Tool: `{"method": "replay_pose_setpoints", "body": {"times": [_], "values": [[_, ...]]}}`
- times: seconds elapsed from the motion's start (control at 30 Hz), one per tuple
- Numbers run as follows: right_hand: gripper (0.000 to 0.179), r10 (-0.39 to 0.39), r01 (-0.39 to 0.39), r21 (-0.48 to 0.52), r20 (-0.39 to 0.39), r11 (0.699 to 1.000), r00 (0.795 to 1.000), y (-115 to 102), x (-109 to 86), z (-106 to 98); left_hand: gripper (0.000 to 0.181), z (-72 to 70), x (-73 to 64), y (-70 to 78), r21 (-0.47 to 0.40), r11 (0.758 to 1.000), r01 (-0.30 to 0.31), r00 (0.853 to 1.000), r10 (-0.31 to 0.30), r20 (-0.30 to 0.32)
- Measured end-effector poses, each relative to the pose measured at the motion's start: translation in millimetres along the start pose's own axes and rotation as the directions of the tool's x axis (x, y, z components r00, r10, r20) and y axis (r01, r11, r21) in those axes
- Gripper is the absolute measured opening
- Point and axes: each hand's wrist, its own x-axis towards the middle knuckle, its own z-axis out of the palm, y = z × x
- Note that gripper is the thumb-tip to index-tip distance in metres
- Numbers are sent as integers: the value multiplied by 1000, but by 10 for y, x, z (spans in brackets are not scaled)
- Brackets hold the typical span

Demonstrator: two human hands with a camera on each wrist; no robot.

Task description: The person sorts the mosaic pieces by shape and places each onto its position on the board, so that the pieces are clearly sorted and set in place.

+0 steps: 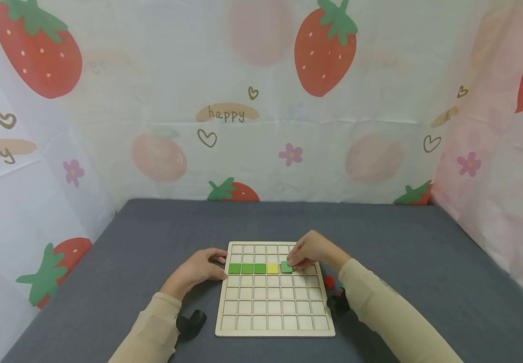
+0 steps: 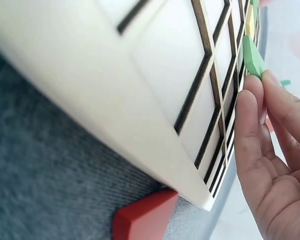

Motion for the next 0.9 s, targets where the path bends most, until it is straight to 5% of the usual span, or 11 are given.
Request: {"method": "replay_pose_setpoints", "body": {"times": [0.9], "values": [[5, 9, -12, -62, -44, 998, 999, -8, 40, 104, 60, 5, 25, -20, 4, 1000, 4, 1000, -4, -6]]}}
